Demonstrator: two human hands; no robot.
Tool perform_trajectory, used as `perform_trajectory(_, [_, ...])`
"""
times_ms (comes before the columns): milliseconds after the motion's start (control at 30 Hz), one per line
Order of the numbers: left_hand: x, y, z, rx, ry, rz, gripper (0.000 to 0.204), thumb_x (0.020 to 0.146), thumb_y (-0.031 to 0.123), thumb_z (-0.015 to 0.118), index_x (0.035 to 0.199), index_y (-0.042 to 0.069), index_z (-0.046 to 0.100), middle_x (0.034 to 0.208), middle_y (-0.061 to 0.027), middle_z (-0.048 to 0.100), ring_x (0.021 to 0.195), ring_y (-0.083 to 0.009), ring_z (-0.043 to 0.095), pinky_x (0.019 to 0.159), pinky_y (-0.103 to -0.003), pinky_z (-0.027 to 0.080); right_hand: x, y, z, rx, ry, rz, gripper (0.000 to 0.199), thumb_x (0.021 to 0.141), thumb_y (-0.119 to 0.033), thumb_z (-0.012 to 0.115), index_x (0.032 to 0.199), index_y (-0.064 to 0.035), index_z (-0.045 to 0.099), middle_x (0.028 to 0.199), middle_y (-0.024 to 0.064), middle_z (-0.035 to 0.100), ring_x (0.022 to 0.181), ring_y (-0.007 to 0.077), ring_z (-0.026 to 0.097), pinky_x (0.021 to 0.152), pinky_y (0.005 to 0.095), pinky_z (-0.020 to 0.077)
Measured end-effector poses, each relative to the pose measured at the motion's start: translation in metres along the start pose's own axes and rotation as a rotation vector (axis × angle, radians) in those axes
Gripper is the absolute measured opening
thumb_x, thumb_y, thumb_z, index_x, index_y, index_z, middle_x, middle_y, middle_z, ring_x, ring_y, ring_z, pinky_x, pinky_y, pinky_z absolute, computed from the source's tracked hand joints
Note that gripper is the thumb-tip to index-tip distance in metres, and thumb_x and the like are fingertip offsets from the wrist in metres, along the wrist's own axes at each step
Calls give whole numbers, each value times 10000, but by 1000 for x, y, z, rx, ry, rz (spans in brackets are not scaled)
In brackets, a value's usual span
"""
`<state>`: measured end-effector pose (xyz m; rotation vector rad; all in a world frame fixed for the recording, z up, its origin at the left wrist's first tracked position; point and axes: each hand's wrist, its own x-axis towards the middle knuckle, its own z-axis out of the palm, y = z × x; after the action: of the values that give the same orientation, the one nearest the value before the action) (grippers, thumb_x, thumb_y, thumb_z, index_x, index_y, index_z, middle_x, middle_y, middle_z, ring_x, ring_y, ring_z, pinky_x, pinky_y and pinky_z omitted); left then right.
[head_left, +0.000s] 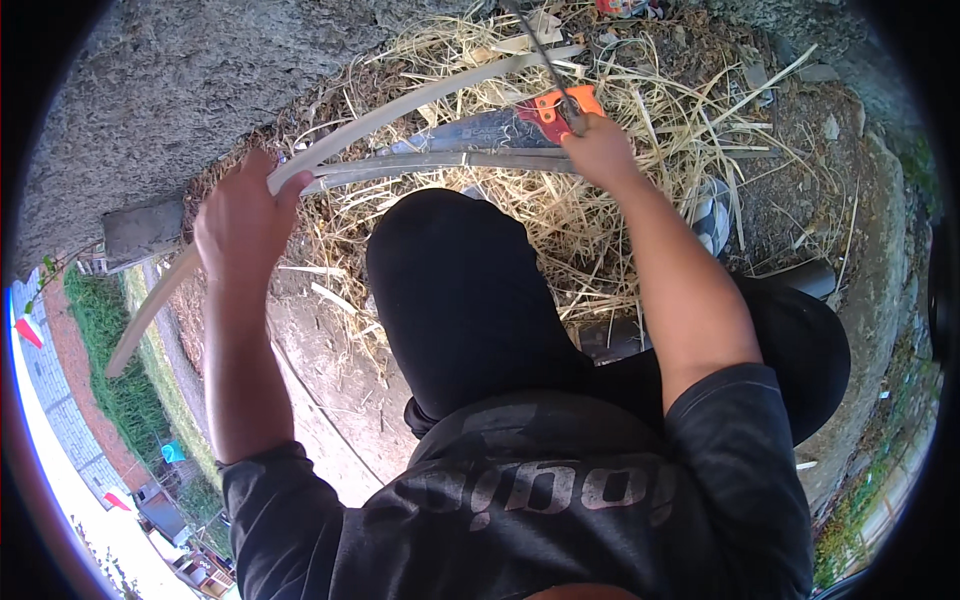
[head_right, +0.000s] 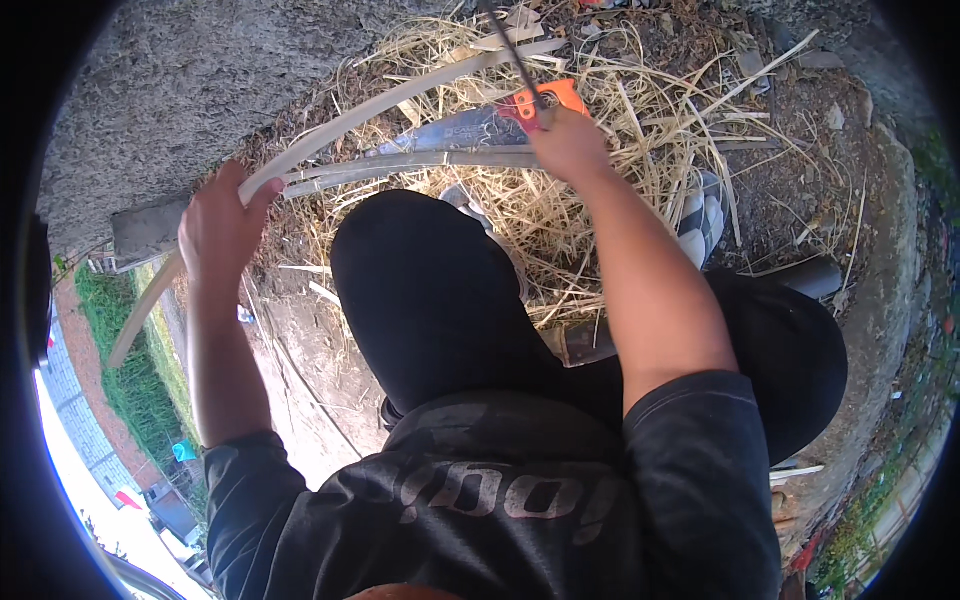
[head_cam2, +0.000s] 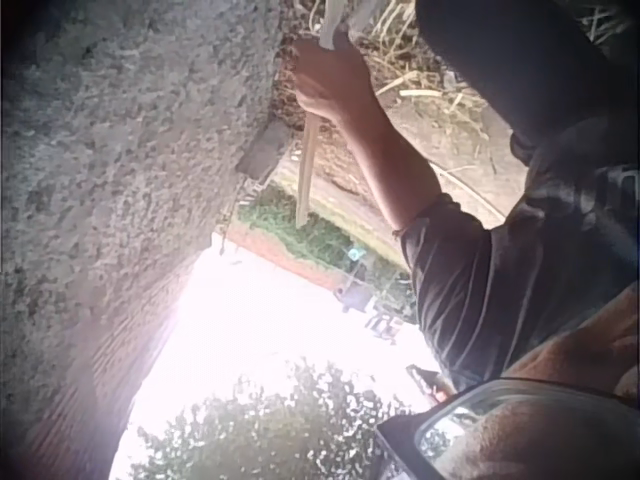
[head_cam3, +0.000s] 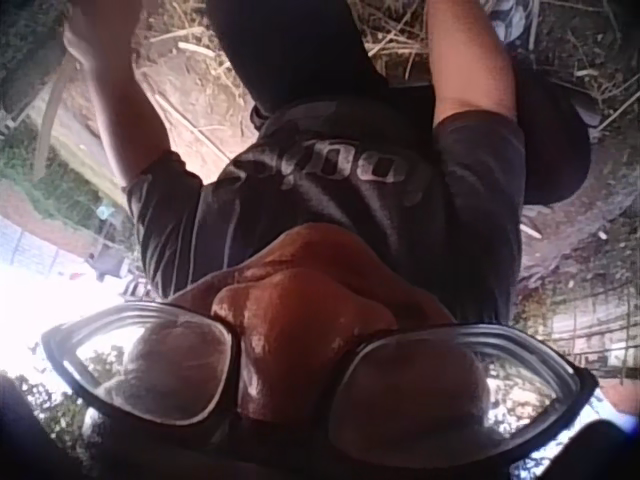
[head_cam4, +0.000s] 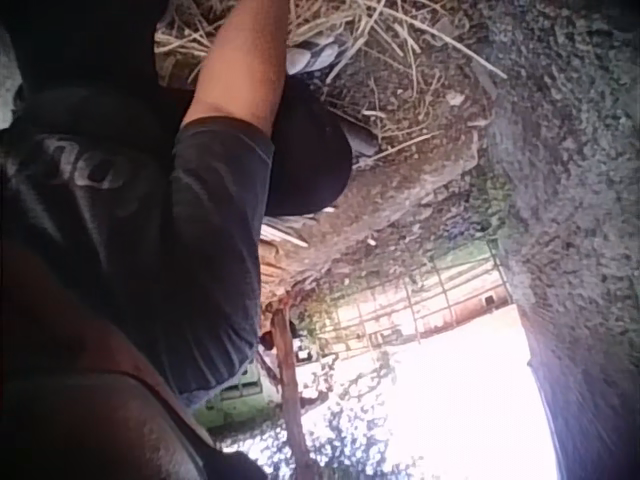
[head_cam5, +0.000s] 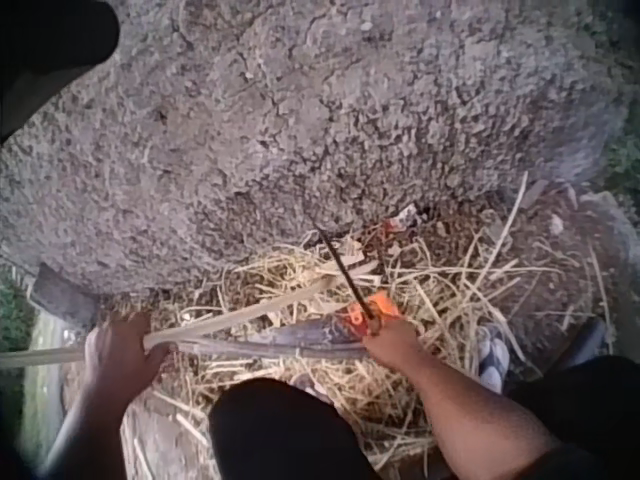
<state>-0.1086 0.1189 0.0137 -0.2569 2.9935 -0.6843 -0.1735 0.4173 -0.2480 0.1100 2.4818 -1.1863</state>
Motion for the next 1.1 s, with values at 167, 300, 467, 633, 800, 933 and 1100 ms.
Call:
perform_trajectory(167, [6, -16, -15, 65, -60, 31, 384, 930, 453, 632, 954, 70, 651, 757, -123, 682, 740, -328, 694, 692, -467, 523, -35, -99, 13, 37, -180, -225, 356, 821, -253, 603, 1127, -94, 690, 1048, 163, 705, 1008, 328, 672, 893, 443, 525])
perform_trajectory(300, [3, -3, -16, 115, -52, 96, 352, 944, 427, 617, 955, 78, 667, 801, -138, 688, 767, -344, 688, 710, -471, 520, -31, -86, 24, 55, -241, -252, 378, 829, -273, 601, 1170, -127, 679, 1065, 152, 700, 1020, 322, 667, 892, 443, 525])
perform_trajectory(467, [1, 8, -12, 114, -94, 85, 324, 957, 397, 592, 942, 83, 673, 855, -122, 708, 814, -333, 704, 726, -475, 537, 30, 61, 22, -342, -113, -82, 438, 877, -329, 551, 1242, -101, 630, 1141, 165, 666, 1072, 336, 638, 918, 432, 512])
perform_trajectory(633, [1, 8, -22, 165, -123, 44, 321, 958, 406, 585, 961, 98, 674, 852, -129, 706, 810, -339, 701, 722, -471, 540, 1, -12, 5, 38, -32, -150, 383, 859, -308, 563, 1118, -55, 685, 1030, 175, 690, 995, 349, 661, 885, 451, 517])
perform_trajectory(800, [3, 13, -30, 173, -83, 109, 337, 969, 412, 565, 956, 92, 670, 850, -140, 704, 806, -355, 700, 719, -474, 542, -29, -95, 17, 162, -199, -272, 379, 823, -298, 577, 1061, -22, 681, 1038, 206, 684, 986, 378, 656, 877, 463, 515])
perform_trajectory(933, [2, 14, -18, 165, -99, 110, 338, 972, 412, 561, 953, 94, 672, 841, -138, 705, 800, -351, 703, 716, -475, 542, -2, -33, 27, 85, -216, -185, 397, 827, -304, 587, 1098, -27, 671, 1041, 212, 688, 999, 373, 661, 891, 459, 519])
perform_trajectory(1100, [-9, 10, -6, 162, -100, 74, 333, 975, 417, 552, 951, 109, 678, 824, -118, 705, 788, -310, 713, 692, -447, 554, 11, 6, -6, -54, -139, 204, 359, 818, -276, 610, 1070, -32, 690, 1042, 192, 699, 981, 344, 678, 885, 454, 528])
